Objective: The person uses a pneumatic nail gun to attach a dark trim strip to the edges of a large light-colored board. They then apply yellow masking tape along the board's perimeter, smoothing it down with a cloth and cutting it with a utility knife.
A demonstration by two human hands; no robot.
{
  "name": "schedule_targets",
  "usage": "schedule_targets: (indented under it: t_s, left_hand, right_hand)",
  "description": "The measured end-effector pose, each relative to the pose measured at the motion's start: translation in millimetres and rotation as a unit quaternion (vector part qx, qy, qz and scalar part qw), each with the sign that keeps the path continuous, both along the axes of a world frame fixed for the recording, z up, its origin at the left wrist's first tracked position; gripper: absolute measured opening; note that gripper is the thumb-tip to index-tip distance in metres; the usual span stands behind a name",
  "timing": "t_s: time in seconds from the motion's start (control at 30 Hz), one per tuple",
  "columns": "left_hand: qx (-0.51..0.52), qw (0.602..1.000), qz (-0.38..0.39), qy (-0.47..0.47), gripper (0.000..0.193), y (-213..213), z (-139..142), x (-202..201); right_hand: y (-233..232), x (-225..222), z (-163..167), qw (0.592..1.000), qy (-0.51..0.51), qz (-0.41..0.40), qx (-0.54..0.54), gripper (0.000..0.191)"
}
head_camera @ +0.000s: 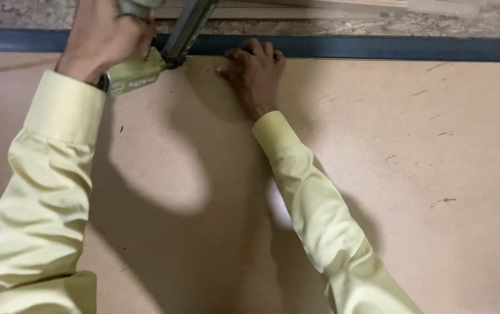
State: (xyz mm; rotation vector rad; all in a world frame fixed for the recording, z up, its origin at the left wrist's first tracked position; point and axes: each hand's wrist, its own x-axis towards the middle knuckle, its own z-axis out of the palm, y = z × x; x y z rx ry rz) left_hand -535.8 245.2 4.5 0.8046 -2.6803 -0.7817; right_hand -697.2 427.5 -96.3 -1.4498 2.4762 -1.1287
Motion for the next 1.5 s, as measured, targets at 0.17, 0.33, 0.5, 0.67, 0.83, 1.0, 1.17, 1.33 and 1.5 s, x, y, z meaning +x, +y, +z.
schedule_targets:
  t_s: [0.17, 0.33, 0.5, 0.67, 0.83, 1.0, 1.17, 1.33, 1.5]
  left_hand:
    - [0.009, 1.000, 0.015, -0.026, 0.014, 4.4, 5.2, 4.9]
    - [-0.025, 0.999, 0.007, -0.048, 0.003, -4.2, -2.6, -1.4]
    - [-0.014, 1.000, 0.024, -0.005, 0.007, 20.3, 5.9, -10.9]
    - [0.005, 0.996, -0.044, 0.084, 0.009, 80.7, 22.1, -31.7]
    - [-0.026, 0.977, -0.112, 0.178, 0.033, 109.1, 2.4, -84.9]
    - [-0.019, 0.962, -0.113, 0.248, 0.042, 122.1, -17.0, -132.4]
    - [-0.042, 0.986, -0.061, 0.152, 0.040, 134.5, -15.2, -138.2]
    - [-0.005, 0.990, -0.039, 0.139, 0.031, 132.5, -7.8, -141.9]
    - [0.077, 0.994, 0.031, 0.067, 0.011, 140.0, -0.4, -156.1]
  right_hand:
    - [-1.1, 0.8, 4.5, 1.000, 0.022, 0.011, -0.004, 0.039]
    - [-2.0, 0.9, 14.1, 1.000, -0.019, 0.001, 0.020, 0.036]
    - [2.5, -0.9, 13.1, 0.999, -0.013, 0.033, -0.017, 0.037]
    - [50.1, -50.6, 7.8, 0.998, 0.053, 0.041, 0.000, 0.046]
    - [113.5, -123.3, 8.2, 0.996, 0.076, -0.033, 0.018, 0.043]
    - [134.3, -150.9, 3.8, 0.999, 0.043, -0.020, -0.003, 0.041]
    - [130.7, -150.5, 2.7, 0.999, 0.039, -0.033, 0.017, 0.040]
    - [130.4, -150.7, 9.2, 0.999, 0.010, -0.036, 0.008, 0.049]
    - [128.8, -147.7, 11.2, 0.999, -0.010, -0.045, 0.029, 0.057]
